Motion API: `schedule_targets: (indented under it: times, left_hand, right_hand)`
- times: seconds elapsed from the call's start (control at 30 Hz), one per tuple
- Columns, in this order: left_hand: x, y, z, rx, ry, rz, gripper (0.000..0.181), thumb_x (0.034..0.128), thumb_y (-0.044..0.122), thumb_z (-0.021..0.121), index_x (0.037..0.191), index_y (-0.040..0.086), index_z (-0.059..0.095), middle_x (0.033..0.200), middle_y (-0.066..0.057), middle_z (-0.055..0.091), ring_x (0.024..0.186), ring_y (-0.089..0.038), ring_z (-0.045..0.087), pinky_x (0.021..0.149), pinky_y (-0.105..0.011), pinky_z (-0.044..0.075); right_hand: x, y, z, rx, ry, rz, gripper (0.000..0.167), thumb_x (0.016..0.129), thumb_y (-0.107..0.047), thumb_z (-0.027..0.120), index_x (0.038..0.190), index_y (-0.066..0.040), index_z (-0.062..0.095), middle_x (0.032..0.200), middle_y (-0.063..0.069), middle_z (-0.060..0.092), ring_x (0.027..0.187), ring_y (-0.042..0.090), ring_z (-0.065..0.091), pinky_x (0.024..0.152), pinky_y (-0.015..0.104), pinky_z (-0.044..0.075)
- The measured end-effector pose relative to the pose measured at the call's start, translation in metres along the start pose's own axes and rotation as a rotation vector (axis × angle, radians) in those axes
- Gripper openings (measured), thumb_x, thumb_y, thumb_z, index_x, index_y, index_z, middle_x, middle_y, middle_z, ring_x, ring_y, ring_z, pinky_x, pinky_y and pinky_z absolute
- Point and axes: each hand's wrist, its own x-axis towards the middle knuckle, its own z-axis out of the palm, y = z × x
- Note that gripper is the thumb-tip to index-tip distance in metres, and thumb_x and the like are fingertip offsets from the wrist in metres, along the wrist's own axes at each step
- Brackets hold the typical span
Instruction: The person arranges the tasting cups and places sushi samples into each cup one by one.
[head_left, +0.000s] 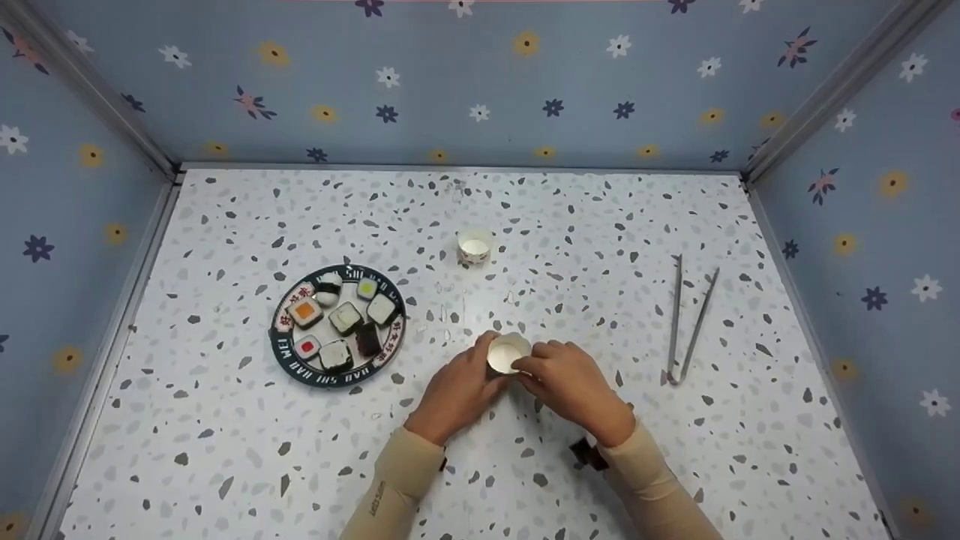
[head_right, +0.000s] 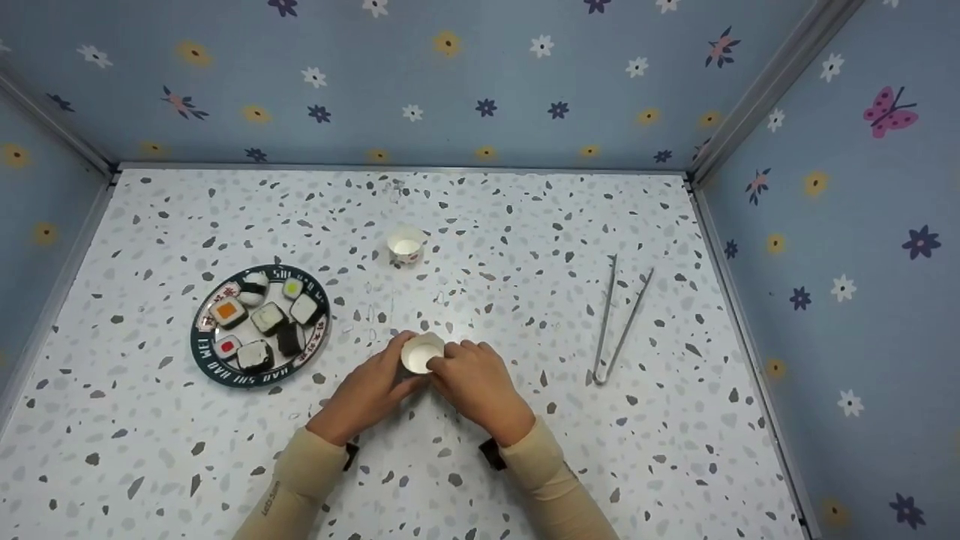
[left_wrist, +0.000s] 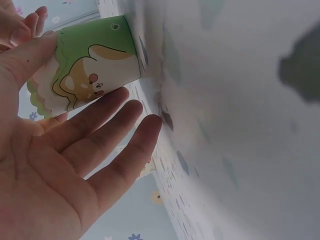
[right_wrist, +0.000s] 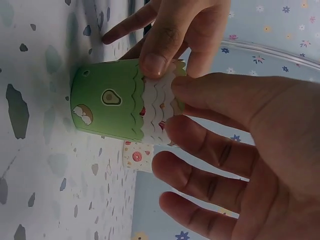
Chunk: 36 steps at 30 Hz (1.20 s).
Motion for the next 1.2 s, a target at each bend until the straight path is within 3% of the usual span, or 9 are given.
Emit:
schedule_targets:
  times: [0.53, 0.97, 1.2]
  left_hand:
    - [0.0008, -0.0008, 0.0006, -0.009, -0.009, -0.016, 0.064, 0.0956, 0.031, 0.069, 0.147, 0.013, 0.037, 0.119, -0.016, 0.065, 0.102, -0.033, 0.065, 0.085, -0.047, 0.052]
    - [0.0010, -0.0007, 0.0010, -0.007, -0.023, -0.039, 0.069, 0.0960, 0.034, 0.068, 0.151, 0.010, 0.034, 0.125, -0.018, 0.063, 0.105, -0.036, 0.064, 0.088, -0.049, 0.052]
    - [0.0018, -0.0003, 0.0011, -0.004, -0.029, -0.043, 0.070, 0.0962, 0.035, 0.067, 0.151, 0.009, 0.034, 0.125, -0.020, 0.063, 0.104, -0.037, 0.064, 0.088, -0.049, 0.052]
  right_hand:
    - [0.0005, 0.0015, 0.0087, -0.035, 0.033, -0.010, 0.008, 0.084, -0.017, 0.080, 0.080, -0.021, 0.075, 0.068, -0.004, 0.055, 0.059, 0.018, 0.051, 0.052, 0.032, 0.039]
    - [-0.0004, 0.0038, 0.0097, -0.028, 0.072, -0.038, 0.008, 0.081, -0.018, 0.082, 0.078, -0.020, 0.075, 0.066, -0.004, 0.050, 0.059, 0.018, 0.046, 0.051, 0.030, 0.036]
    - [-0.0016, 0.0027, 0.0095, -0.003, 0.059, -0.010, 0.008, 0.083, -0.015, 0.081, 0.082, -0.019, 0.075, 0.070, -0.005, 0.056, 0.061, 0.017, 0.050, 0.053, 0.030, 0.040]
